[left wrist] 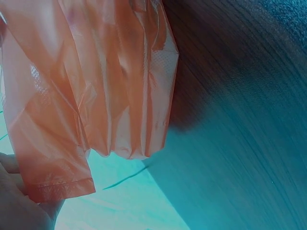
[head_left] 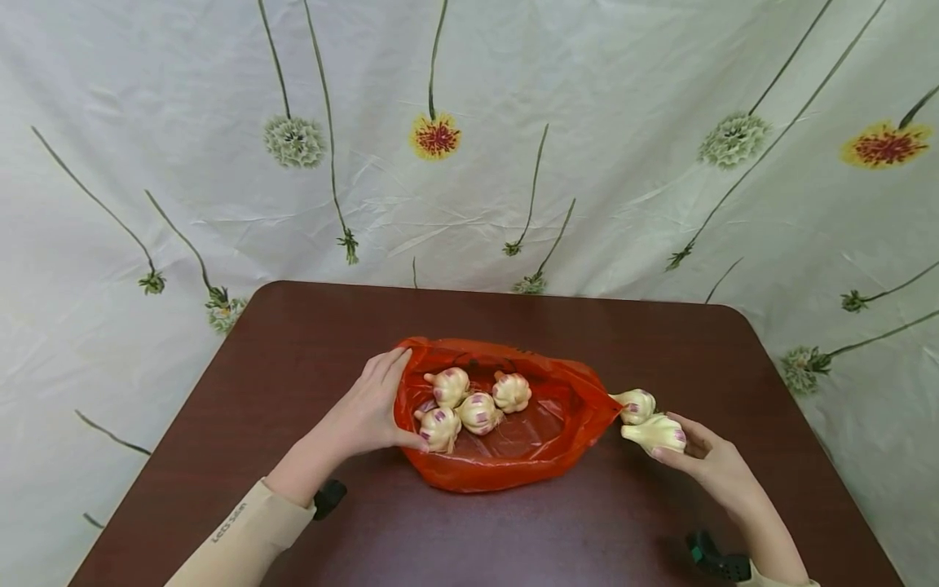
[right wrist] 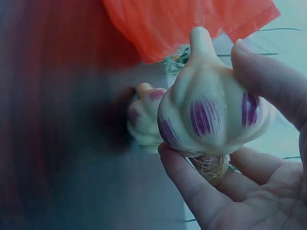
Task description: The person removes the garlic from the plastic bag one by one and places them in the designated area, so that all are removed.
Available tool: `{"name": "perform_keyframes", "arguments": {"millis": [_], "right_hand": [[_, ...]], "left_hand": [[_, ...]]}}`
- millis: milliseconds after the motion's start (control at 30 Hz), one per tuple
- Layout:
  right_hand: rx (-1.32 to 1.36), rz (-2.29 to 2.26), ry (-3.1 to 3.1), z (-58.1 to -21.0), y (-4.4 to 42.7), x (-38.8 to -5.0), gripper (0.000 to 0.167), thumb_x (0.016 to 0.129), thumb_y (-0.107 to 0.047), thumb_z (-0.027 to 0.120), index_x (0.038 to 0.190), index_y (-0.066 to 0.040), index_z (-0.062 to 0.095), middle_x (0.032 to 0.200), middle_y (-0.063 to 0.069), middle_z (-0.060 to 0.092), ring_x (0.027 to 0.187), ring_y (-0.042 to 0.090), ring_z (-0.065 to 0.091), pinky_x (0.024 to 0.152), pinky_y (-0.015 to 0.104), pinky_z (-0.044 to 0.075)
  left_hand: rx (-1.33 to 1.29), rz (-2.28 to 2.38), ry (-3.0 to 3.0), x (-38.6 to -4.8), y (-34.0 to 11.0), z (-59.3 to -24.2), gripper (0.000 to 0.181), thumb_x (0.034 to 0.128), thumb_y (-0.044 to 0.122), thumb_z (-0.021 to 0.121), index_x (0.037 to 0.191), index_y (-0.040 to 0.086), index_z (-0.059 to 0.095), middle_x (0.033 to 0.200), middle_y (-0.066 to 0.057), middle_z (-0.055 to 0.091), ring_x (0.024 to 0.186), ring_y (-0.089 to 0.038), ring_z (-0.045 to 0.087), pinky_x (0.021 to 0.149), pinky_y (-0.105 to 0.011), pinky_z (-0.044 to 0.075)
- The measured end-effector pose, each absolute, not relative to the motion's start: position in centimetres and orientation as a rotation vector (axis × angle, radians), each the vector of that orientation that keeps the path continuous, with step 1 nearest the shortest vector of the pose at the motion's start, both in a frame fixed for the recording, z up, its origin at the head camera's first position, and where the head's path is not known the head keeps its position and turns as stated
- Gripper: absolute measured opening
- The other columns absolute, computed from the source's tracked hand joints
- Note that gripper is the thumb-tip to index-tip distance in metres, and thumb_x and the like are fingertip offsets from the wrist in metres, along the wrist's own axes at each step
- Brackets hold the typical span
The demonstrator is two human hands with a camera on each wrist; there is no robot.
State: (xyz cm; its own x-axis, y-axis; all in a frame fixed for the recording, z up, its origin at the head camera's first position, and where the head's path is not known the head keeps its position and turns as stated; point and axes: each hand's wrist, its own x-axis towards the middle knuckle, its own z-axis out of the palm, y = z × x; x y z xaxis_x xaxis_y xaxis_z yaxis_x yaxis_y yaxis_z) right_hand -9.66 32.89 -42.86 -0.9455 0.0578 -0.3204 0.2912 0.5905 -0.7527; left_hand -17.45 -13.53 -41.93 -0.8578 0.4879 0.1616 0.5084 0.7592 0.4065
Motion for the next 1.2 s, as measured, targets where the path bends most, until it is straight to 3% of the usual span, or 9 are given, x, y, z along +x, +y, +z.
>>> {"name": "perform_keyframes", "arguments": {"millis": [267, 467, 933, 1033, 1200], "right_hand": [[0.312, -1.29, 2.528, -44.4, 32.5, -9.4, 0.078, 0.09, -0.033, 0.071, 0.15, 0.001, 0.035, 0.146, 0.03, 0.044, 0.127, 0.038, 0.053, 0.092, 0.037, 0.051], [0.314, -1.192, 2.582, -45.2, 32.1, -9.8, 0.08, 0.088, -0.036, 0.073, 0.148, 0.003, 0.038, 0.143, 0.03, 0.048, 0.122, 0.038, 0.057, 0.092, 0.041, 0.051], [0.285, -1.089, 2.687, -45.7, 31.3, -10.6, 0.08, 0.084, -0.036, 0.077, 0.143, 0.006, 0.044, 0.129, 0.032, 0.059, 0.11, 0.036, 0.063, 0.084, 0.041, 0.054], [0.272, -1.073, 2.692, -45.6, 31.2, -10.6, 0.082, 0.083, -0.038, 0.077, 0.144, 0.006, 0.042, 0.131, 0.032, 0.058, 0.111, 0.037, 0.062, 0.085, 0.044, 0.053], [0.244, -1.107, 2.699, -45.5, 30.9, -10.4, 0.083, 0.083, -0.037, 0.078, 0.146, 0.004, 0.041, 0.135, 0.029, 0.056, 0.112, 0.035, 0.062, 0.085, 0.039, 0.053]], "left_hand": [[-0.82, -0.702, -2.901, -17.4, -13.5, -41.9, 0.122, 0.0582, 0.049, 0.092, 0.147, -0.009, 0.031, 0.151, -0.029, 0.035, 0.135, -0.044, 0.034, 0.105, -0.059, 0.043], [-0.827, -0.738, -2.897, -17.3, -13.6, -42.0, 0.121, 0.0577, 0.047, 0.093, 0.147, -0.007, 0.032, 0.151, -0.028, 0.035, 0.135, -0.044, 0.032, 0.103, -0.06, 0.044], [-0.833, -0.73, -2.895, -17.4, -13.6, -42.1, 0.124, 0.0561, 0.047, 0.093, 0.148, -0.007, 0.031, 0.151, -0.028, 0.035, 0.135, -0.044, 0.032, 0.104, -0.06, 0.042], [-0.835, -0.727, -2.884, -17.4, -13.6, -42.1, 0.124, 0.0553, 0.048, 0.094, 0.148, -0.007, 0.032, 0.151, -0.028, 0.035, 0.135, -0.044, 0.033, 0.104, -0.06, 0.042], [-0.832, -0.727, -2.892, -17.4, -13.7, -42.1, 0.124, 0.0558, 0.047, 0.094, 0.148, -0.007, 0.031, 0.151, -0.028, 0.035, 0.136, -0.044, 0.032, 0.105, -0.06, 0.042]]}}
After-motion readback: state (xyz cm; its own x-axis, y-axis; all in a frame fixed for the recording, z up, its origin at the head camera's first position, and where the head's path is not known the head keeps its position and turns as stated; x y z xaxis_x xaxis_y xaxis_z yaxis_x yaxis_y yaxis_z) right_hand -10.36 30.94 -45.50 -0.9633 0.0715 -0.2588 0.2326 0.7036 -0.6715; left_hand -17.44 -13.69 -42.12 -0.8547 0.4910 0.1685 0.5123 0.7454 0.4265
